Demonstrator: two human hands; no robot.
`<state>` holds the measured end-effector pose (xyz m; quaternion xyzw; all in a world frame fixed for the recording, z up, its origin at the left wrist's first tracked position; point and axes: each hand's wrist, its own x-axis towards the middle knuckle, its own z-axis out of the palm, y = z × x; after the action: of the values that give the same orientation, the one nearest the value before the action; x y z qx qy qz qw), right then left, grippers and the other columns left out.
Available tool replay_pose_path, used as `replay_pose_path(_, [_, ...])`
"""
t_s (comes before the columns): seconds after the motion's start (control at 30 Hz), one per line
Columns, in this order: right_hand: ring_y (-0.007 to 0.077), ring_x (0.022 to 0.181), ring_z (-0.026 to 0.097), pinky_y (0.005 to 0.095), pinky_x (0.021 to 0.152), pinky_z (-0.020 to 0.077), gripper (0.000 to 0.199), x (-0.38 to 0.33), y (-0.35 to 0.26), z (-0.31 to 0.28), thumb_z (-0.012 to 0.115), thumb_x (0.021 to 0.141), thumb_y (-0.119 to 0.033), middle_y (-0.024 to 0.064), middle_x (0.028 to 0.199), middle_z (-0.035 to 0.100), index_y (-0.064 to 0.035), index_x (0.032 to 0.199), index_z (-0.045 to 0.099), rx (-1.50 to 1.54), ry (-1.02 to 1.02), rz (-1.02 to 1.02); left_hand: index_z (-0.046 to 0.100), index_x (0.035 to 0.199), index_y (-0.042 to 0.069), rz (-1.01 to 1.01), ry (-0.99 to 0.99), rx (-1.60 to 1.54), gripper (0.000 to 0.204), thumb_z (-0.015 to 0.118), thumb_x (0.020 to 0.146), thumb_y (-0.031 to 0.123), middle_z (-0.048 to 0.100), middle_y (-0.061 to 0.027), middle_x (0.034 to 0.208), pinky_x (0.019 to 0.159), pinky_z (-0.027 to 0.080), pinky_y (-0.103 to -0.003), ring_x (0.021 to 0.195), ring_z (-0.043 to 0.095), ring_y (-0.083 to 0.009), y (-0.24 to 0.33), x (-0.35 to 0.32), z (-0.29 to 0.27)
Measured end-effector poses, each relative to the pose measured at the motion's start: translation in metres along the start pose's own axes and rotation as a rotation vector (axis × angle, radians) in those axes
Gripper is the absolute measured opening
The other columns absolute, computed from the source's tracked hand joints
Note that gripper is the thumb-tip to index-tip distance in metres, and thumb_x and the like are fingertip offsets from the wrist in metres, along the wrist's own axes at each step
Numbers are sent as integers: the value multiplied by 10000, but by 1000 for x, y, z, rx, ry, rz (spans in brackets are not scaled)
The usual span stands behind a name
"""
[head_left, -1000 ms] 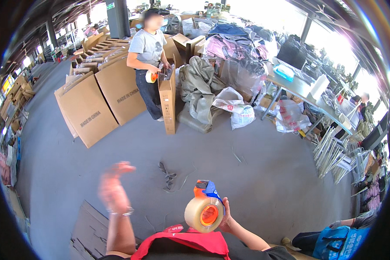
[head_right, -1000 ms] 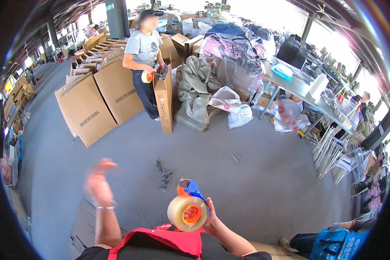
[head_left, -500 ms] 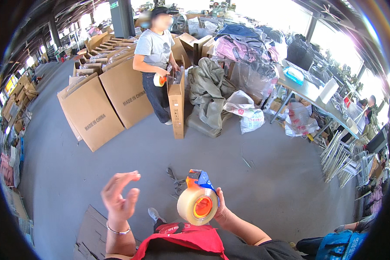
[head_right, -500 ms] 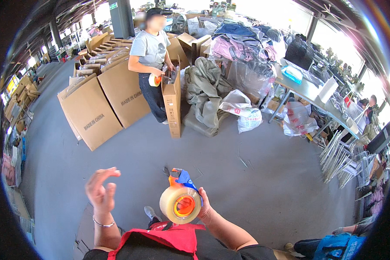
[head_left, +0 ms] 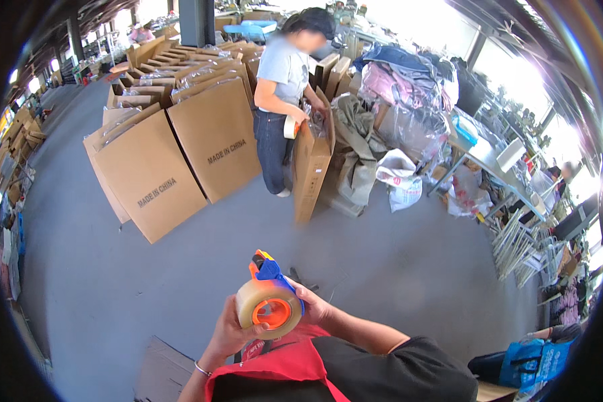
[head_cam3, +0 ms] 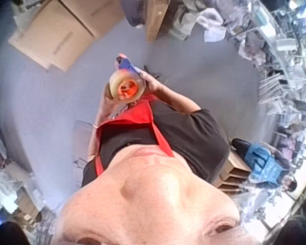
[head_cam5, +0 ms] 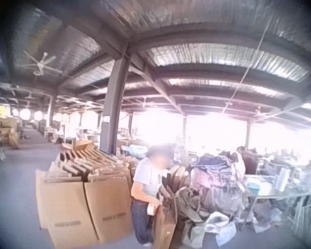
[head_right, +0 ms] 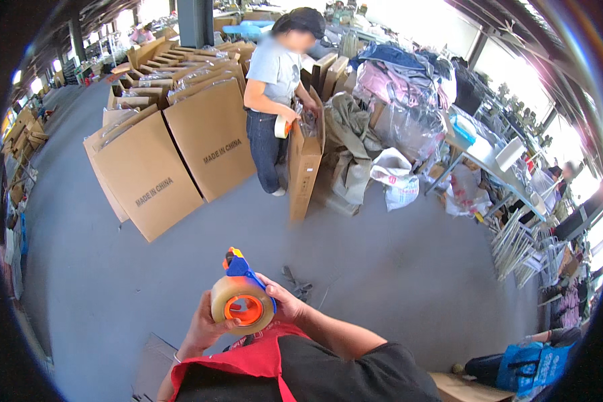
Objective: The person assembles flat cardboard sheets into rectangular boxes using a handheld tape dispenser. They fold the flaps, apply tape to seal the seams, and place the finished boxes into a stack. The process is repeated for multiple boxes.
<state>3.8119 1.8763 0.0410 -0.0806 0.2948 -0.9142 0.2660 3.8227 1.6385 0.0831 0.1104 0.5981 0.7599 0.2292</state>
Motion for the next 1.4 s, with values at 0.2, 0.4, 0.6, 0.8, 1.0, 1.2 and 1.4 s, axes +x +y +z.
replay_pose_path(0.2, [261, 1468, 384, 429, 1240, 283, 1194, 152, 6, 6, 861, 783, -537, 144, 1583, 386, -17, 1618, 184, -192, -186, 225, 463, 1331, 29, 26, 107, 109, 759, 933, 787, 270, 634, -77, 1235, 952, 544, -309, 1125, 631, -139, 39, 31, -135])
replay_pose_path(0.4, [242, 1472, 354, 413, 1240, 265, 1149, 345, 46, 6, 881, 811, -412, 139, 1581, 377, -15, 1620, 167, -254, -355, 280, 462, 1316, 13, 20, 300, 144, 778, 938, 777, 310, 627, -88, 1233, 940, 552, -317, 1133, 630, -161, 85, 65, -276])
replay_pose_path(0.6, [234, 1413, 431, 408, 1214, 329, 1040, 554, 82, 65, 895, 796, -276, 142, 1511, 470, 19, 1568, 263, -220, -561, 442, 455, 1319, 20, -59, 514, 202, 762, 938, 781, 261, 605, -87, 1238, 972, 504, -327, 1143, 602, -170, 160, 75, -430])
replay_pose_path(0.8, [233, 1373, 463, 408, 1198, 352, 1000, 726, 152, 131, 898, 794, -247, 134, 1472, 497, 13, 1546, 294, -291, -666, 622, 437, 1361, 34, 22, 710, 163, 806, 936, 776, 276, 586, -84, 1259, 995, 494, -333, 1171, 587, -178, 191, 51, -579])
replay_pose_path(1.0, [233, 1423, 434, 420, 1204, 347, 953, 873, 268, 181, 813, 854, -155, 126, 1522, 466, -12, 1599, 236, -271, -660, 506, 440, 1401, 14, -9, 621, -8, 807, 934, 776, 149, 589, -82, 1319, 1033, 504, -342, 1230, 582, -185, 233, 22, -781])
replay_pose_path(1.2, [194, 1325, 505, 375, 1161, 394, 873, 979, 360, 226, 827, 861, -168, 93, 1450, 536, -23, 1549, 310, -299, -418, 535, 511, 1377, 20, -45, 395, 313, 774, 949, 768, 211, 697, -59, 1137, 889, 559, -309, 1041, 650, -114, 292, 6, -984])
replay_pose_path(1.4, [185, 1297, 533, 365, 1155, 405, 725, 1158, 402, 285, 865, 810, -99, 74, 1374, 606, -20, 1434, 503, -427, -379, 536, 495, 1399, 16, -115, 312, 465, 831, 966, 735, 183, 690, -65, 1176, 926, 568, -319, 1063, 660, -125, 352, 29, -1179])
